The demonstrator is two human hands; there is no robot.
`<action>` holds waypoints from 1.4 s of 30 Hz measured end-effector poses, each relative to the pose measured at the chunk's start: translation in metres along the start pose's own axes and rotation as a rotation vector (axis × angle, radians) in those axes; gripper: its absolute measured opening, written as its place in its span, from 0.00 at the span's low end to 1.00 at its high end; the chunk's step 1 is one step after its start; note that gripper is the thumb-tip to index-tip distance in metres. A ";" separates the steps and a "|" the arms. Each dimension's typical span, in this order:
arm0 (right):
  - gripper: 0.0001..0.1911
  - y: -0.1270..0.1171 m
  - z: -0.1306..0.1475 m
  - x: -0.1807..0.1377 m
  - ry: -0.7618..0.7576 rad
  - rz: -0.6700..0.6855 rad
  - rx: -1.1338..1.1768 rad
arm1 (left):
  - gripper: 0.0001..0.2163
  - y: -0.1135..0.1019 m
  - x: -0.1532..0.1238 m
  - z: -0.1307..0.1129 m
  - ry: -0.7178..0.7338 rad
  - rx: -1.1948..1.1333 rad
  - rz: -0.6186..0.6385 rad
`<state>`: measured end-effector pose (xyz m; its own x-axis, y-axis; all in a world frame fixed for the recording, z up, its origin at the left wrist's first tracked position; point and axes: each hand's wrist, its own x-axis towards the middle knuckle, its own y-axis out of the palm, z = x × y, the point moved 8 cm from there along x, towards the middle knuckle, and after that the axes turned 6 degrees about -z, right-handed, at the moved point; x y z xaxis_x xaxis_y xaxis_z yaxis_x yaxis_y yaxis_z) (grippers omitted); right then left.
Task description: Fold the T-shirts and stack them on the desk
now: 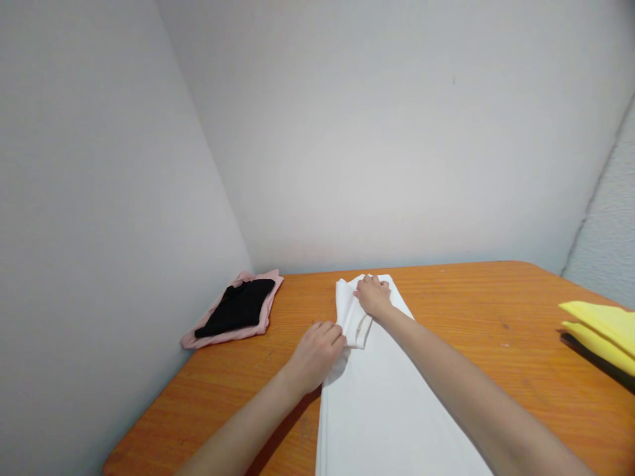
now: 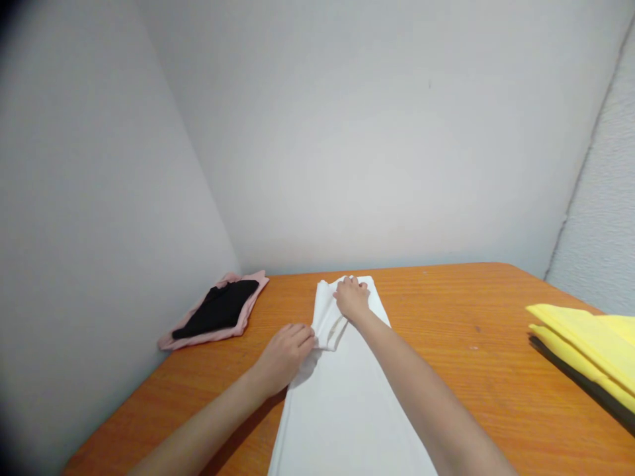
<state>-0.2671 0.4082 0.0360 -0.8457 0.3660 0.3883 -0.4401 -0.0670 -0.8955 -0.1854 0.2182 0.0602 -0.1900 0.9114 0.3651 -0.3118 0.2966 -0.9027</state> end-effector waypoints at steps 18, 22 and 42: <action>0.26 0.003 0.064 -0.059 -0.569 0.167 -0.071 | 0.27 0.012 -0.015 -0.011 -0.011 -0.284 0.312; 0.31 -0.048 0.051 -0.076 -0.480 0.089 -0.008 | 0.28 -0.020 -0.035 -0.015 0.000 -0.222 0.265; 0.32 -0.162 -0.022 -0.363 -0.855 -0.188 -0.141 | 0.18 -0.080 -0.151 -0.131 0.370 0.059 -0.305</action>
<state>0.1177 0.3064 0.0349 -0.7242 -0.4631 0.5109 -0.6009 0.0603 -0.7971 -0.0098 0.0940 0.0470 0.2593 0.8287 0.4960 -0.3563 0.5594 -0.7485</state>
